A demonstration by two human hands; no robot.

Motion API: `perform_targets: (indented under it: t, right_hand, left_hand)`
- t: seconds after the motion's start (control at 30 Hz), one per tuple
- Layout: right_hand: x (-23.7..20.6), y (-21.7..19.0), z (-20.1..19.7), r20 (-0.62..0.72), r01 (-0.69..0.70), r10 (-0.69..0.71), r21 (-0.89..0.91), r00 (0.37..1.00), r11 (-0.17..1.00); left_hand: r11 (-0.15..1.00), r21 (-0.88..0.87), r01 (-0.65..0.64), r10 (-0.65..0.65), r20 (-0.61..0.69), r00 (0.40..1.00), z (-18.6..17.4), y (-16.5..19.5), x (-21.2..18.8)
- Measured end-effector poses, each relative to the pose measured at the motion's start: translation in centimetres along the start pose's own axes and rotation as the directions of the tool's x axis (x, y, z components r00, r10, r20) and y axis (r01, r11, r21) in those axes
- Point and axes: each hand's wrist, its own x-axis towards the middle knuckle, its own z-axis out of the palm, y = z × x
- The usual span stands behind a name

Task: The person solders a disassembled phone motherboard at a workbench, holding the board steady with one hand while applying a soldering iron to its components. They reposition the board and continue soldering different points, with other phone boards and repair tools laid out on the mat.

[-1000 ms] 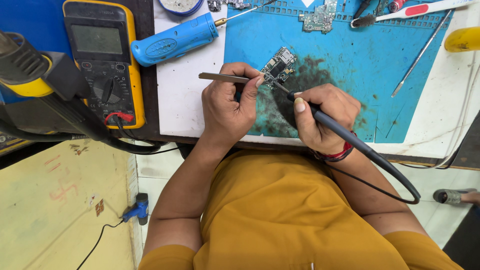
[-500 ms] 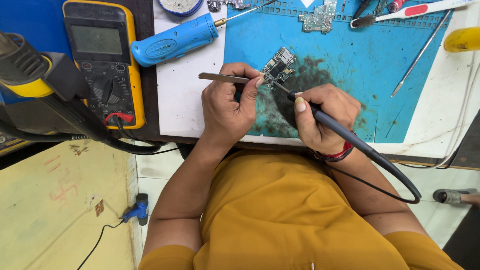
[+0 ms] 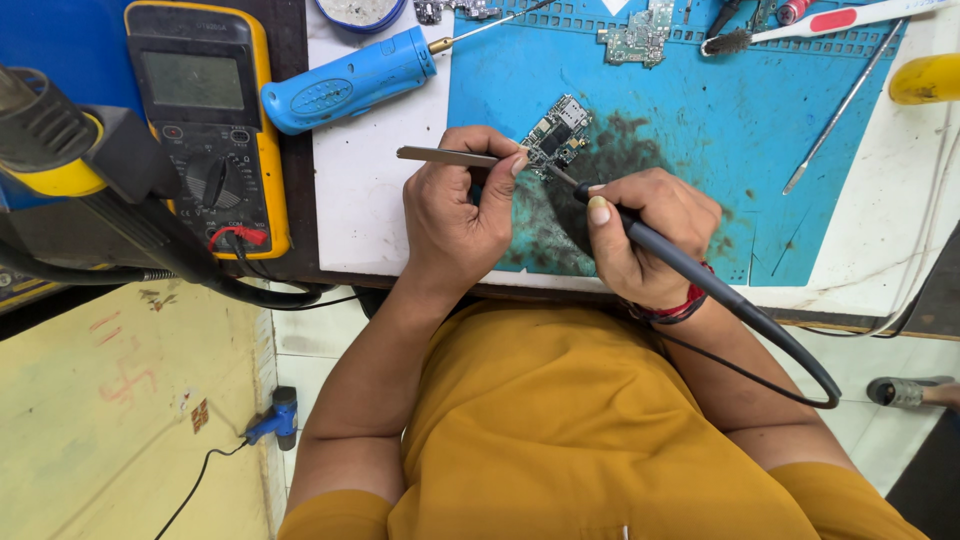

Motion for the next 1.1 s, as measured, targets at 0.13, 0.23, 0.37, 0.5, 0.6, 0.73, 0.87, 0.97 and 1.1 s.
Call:
perform_targets:
  t: [0.13, 0.23, 0.37, 0.5, 0.6, 0.73, 0.87, 0.97, 1.1]
  right_hand:
    - [0.00, -0.02, -0.10, 0.010, -0.010, 0.010, 0.000, 1.000, 1.000]
    - [0.01, -0.03, -0.04, 0.011, 0.004, -0.004, -0.003, 1.000, 1.000]
    - [0.03, -0.01, -0.10, 0.013, -0.005, 0.005, -0.001, 1.000, 1.000]
    - [-0.10, -0.12, -0.15, 0.004, -0.020, 0.020, 0.002, 1.000, 1.000]
    - [-0.10, -0.07, -0.16, 0.009, -0.017, 0.017, 0.003, 1.000, 1.000]
    - [-0.03, 0.03, 0.02, 0.000, 0.004, -0.004, 0.004, 1.000, 1.000]
    - [-0.09, -0.06, -0.12, 0.014, -0.015, 0.015, -0.001, 1.000, 1.000]
    - [-0.08, -0.01, -0.12, 0.013, -0.009, 0.009, -0.008, 1.000, 1.000]
    - [-0.14, 0.02, -0.06, -0.001, -0.014, 0.014, 0.004, 1.000, 1.000]
  left_hand:
    - [1.000, 0.005, -0.004, 0.004, -0.001, 1.000, -0.02, 0.05, -0.02]
    - [1.000, 0.009, -0.007, 0.007, -0.001, 1.000, -0.10, 0.08, -0.05]
    - [1.000, 0.007, -0.011, 0.012, -0.003, 1.000, -0.12, 0.10, -0.01]
    - [1.000, 0.010, -0.009, 0.009, -0.004, 1.000, -0.09, 0.14, -0.05]
    - [1.000, 0.011, -0.011, 0.011, -0.006, 1.000, -0.15, 0.14, -0.05]
    - [1.000, -0.011, 0.000, 0.000, 0.002, 1.000, -0.12, 0.10, -0.04]
    - [1.000, 0.006, -0.027, 0.027, -0.007, 1.000, -0.12, 0.03, -0.02]
    - [0.999, 0.012, -0.033, 0.033, -0.006, 0.999, -0.07, 0.00, -0.02]
    - [1.000, 0.013, -0.025, 0.025, -0.010, 1.000, -0.11, -0.02, -0.04]
